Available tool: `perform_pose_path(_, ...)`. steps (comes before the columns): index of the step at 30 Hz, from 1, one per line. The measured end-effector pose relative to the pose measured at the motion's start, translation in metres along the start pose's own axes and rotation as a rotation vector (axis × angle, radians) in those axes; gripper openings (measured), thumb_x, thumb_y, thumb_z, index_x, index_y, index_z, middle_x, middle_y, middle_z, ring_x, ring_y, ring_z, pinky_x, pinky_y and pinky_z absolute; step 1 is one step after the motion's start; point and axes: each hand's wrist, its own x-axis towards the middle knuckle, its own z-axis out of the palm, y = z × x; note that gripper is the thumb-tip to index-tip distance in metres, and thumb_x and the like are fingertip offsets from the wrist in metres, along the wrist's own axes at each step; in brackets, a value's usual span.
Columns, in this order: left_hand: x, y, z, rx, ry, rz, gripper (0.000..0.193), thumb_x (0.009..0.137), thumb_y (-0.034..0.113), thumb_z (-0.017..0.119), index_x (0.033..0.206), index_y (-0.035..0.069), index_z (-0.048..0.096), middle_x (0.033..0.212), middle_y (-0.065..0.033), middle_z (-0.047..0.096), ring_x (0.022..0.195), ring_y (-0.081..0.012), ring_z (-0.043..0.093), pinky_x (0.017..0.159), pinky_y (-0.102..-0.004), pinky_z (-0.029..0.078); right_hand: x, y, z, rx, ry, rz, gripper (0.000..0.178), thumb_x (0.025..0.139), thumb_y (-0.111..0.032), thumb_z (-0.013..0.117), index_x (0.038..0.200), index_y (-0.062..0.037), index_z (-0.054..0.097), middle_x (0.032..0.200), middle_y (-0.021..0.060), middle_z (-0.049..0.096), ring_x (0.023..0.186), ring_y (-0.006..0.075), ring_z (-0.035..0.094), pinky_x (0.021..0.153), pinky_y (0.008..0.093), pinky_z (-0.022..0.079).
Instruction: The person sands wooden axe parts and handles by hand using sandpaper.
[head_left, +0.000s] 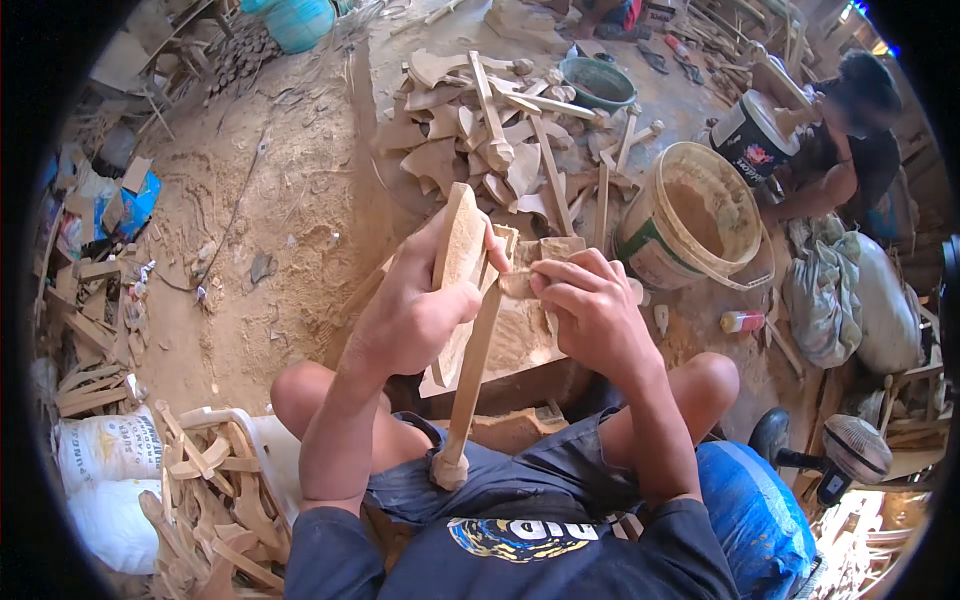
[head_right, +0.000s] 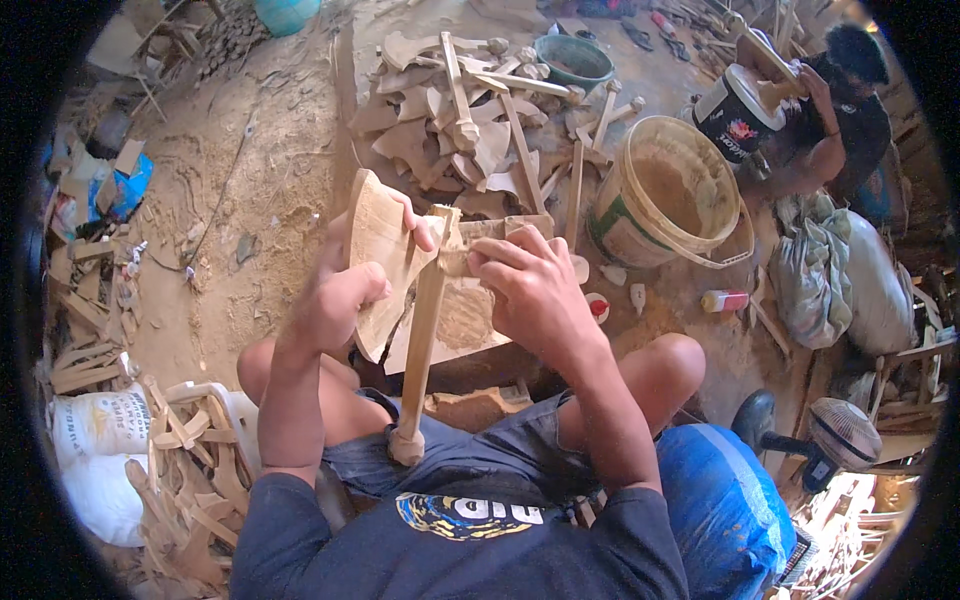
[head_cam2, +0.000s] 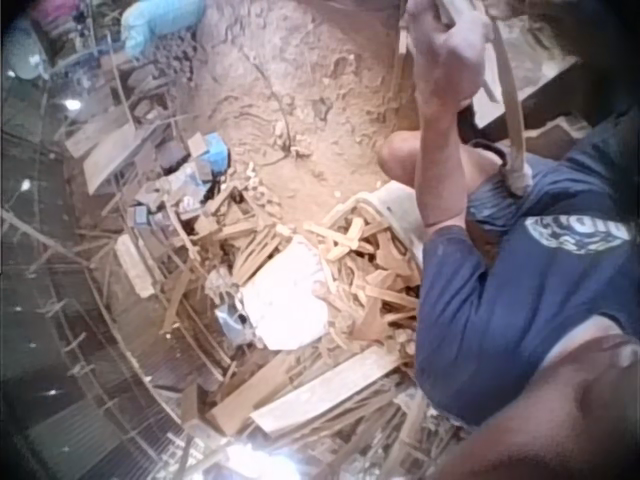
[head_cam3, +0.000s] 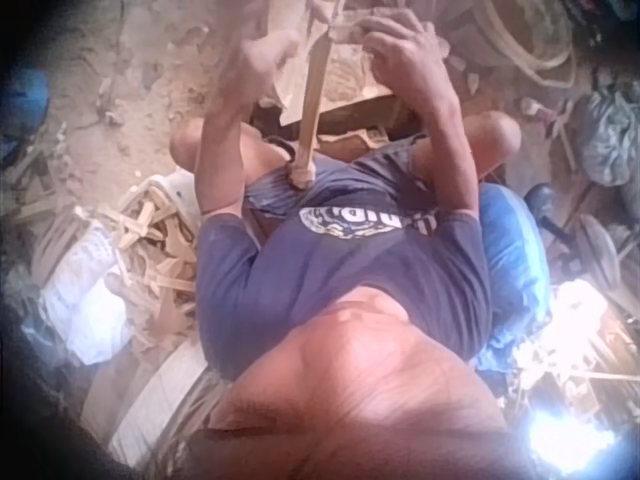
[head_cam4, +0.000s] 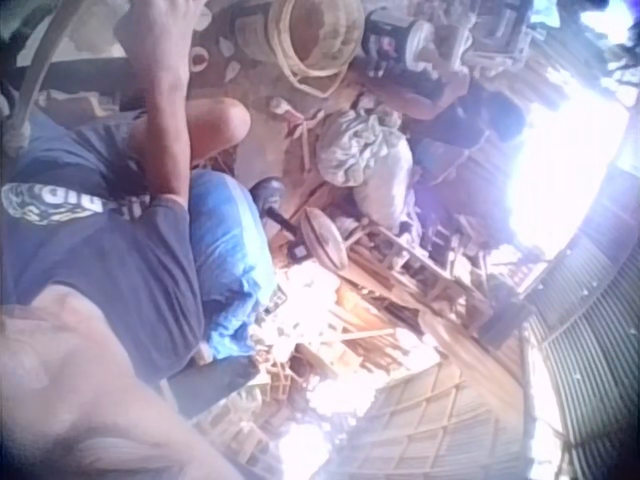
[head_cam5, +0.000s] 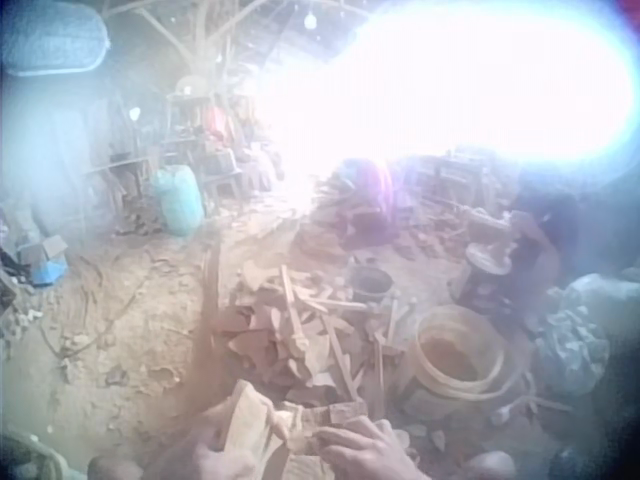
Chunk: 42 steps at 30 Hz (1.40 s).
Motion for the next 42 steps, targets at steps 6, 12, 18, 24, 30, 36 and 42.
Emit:
perform_pose_path(6,0.004,0.006,0.004,0.000,0.018,-0.011,0.042,0.076,0.001,0.051,0.118,0.001,0.057,0.106,-0.0075,0.065,0.099,-0.0172,0.058,0.092,-0.0325,0.048,0.005,0.015,0.002,0.063,0.262,0.048,0.027,0.081,0.003,0.075,0.106,-0.0069,0.081,0.123,0.0028,0.078,0.111,0.0253,0.066,0.091,0.0418,0.050)
perform_pose_path(12,0.003,-0.001,0.008,-0.029,0.003,0.041,0.043,0.076,0.002,0.051,0.119,0.002,0.057,0.106,-0.0073,0.065,0.100,-0.0170,0.059,0.093,-0.0320,0.048,0.005,0.004,0.005,-0.107,0.175,0.048,0.026,0.081,0.004,0.076,0.104,-0.0068,0.080,0.127,0.0028,0.076,0.109,0.0259,0.067,0.090,0.0406,0.051)
perform_pose_path(18,0.004,0.004,0.002,0.042,-0.005,-0.068,0.052,0.070,0.009,0.052,0.122,0.001,0.055,0.111,-0.0125,0.065,0.109,-0.0218,0.060,0.103,-0.0361,0.046,-0.006,-0.005,0.011,-0.063,0.019,0.038,0.029,0.077,0.005,0.075,0.103,-0.0075,0.081,0.126,0.0016,0.076,0.110,0.0250,0.067,0.091,0.0411,0.052)
perform_pose_path(24,-0.004,0.011,-0.001,-0.077,0.020,-0.002,0.051,0.072,0.004,0.048,0.123,0.001,0.056,0.110,-0.0124,0.066,0.104,-0.0178,0.060,0.094,-0.0305,0.048,-0.005,0.012,-0.001,0.128,0.202,0.043,0.027,0.082,-0.001,0.080,0.108,-0.0107,0.080,0.121,-0.0003,0.078,0.110,0.0233,0.068,0.088,0.0414,0.051)
perform_pose_path(30,-0.003,0.015,0.004,-0.001,-0.014,-0.055,0.066,0.065,0.022,0.053,0.127,0.001,0.051,0.116,-0.0191,0.063,0.117,-0.0286,0.059,0.115,-0.0417,0.042,-0.005,0.014,0.002,0.059,0.228,0.001,0.025,0.083,0.001,0.080,0.106,-0.0084,0.080,0.122,0.0045,0.078,0.107,0.0274,0.069,0.089,0.0413,0.054)
perform_pose_path(36,-0.007,0.011,-0.015,-0.166,-0.017,-0.027,0.066,0.066,0.014,0.053,0.130,0.002,0.050,0.119,-0.0193,0.065,0.122,-0.0299,0.060,0.116,-0.0434,0.044,-0.007,0.018,-0.023,0.508,-0.033,0.078,0.034,0.083,0.004,0.081,0.116,-0.0047,0.082,0.116,0.0109,0.081,0.104,0.0305,0.072,0.090,0.0405,0.058)
perform_pose_path(42,-0.012,0.023,-0.034,-0.385,0.067,-0.005,0.076,0.059,0.023,0.057,0.132,0.002,0.049,0.120,-0.0230,0.060,0.118,-0.0340,0.058,0.114,-0.0465,0.045,-0.011,0.036,-0.038,0.728,0.364,0.251,0.028,0.097,0.001,0.077,0.124,-0.0009,0.075,0.124,0.0126,0.077,0.105,0.0175,0.072,0.089,0.0316,0.056)
